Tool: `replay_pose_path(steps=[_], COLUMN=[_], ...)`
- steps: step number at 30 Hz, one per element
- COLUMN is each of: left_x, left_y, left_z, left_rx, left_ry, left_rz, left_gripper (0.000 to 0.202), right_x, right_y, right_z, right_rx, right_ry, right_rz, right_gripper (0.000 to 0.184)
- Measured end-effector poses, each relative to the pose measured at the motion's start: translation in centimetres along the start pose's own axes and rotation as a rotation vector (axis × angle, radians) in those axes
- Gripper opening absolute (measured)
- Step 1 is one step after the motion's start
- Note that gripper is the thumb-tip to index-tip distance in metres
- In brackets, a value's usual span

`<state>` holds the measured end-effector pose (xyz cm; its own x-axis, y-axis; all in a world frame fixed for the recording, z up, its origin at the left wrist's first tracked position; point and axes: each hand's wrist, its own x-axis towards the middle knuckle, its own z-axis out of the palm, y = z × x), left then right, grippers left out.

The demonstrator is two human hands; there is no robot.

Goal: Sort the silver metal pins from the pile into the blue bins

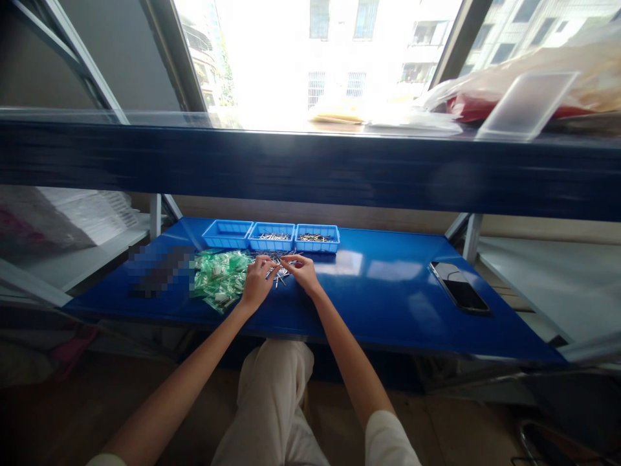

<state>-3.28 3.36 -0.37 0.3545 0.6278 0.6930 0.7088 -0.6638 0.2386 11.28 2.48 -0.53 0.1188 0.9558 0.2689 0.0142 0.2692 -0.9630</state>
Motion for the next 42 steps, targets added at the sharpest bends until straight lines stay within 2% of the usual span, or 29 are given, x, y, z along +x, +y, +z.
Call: replay_pose_path(steps=[5, 9, 14, 21, 27, 32, 35, 38, 42], left_x=[0.1, 0.1, -0.1, 0.0, 0.1, 0.0, 0.0, 0.0, 0.0], left_y=[0.0, -0.1, -0.2, -0.2, 0.1, 0.0, -0.1, -0.3, -0.5], left_z=[0.1, 0.2, 0.2, 0.1, -0.2, -0.3, -0.3, -0.1, 0.2], left_rx=[0.025, 0.042, 0.063, 0.045, 0.005, -0.014, -0.009, 0.003, 0.005], left_ry=[-0.058, -0.045, -0.046, -0.02, 0.036, 0.1, 0.121, 0.116, 0.077], left_rz=[-0.021, -0.045, -0.055, -0.052, -0.035, -0.04, -0.036, -0.028, -0.039], left_gripper=[0.02, 0.019, 0.015, 0.015, 0.021, 0.022, 0.022, 0.024, 0.02], right_x=[-0.2, -0.2, -0.2, -0.5, -0.2, -0.1, 0.0, 0.5, 2.8], right_y=[-0.3, -0.4, -0.2, -1.0, -0.9, -0.7, -0.5, -0.5, -1.6], right_z=[0.1, 0.2, 0.1, 0.2, 0.3, 0.2, 0.2, 0.5, 1.9], right_rx=[-0.043, -0.06, -0.136, -0.142, -0.04, -0.046, -0.022, -0.013, -0.064], right_ry=[-0.036, -0.054, -0.123, -0.2, 0.002, 0.027, 0.094, 0.158, 0.114], right_rz=[-0.002, -0.003, -0.081, -0.035, 0.066, 0.123, 0.134, 0.107, -0.02], right_gripper=[0.032, 0.032, 0.028, 0.029, 0.035, 0.04, 0.043, 0.045, 0.042])
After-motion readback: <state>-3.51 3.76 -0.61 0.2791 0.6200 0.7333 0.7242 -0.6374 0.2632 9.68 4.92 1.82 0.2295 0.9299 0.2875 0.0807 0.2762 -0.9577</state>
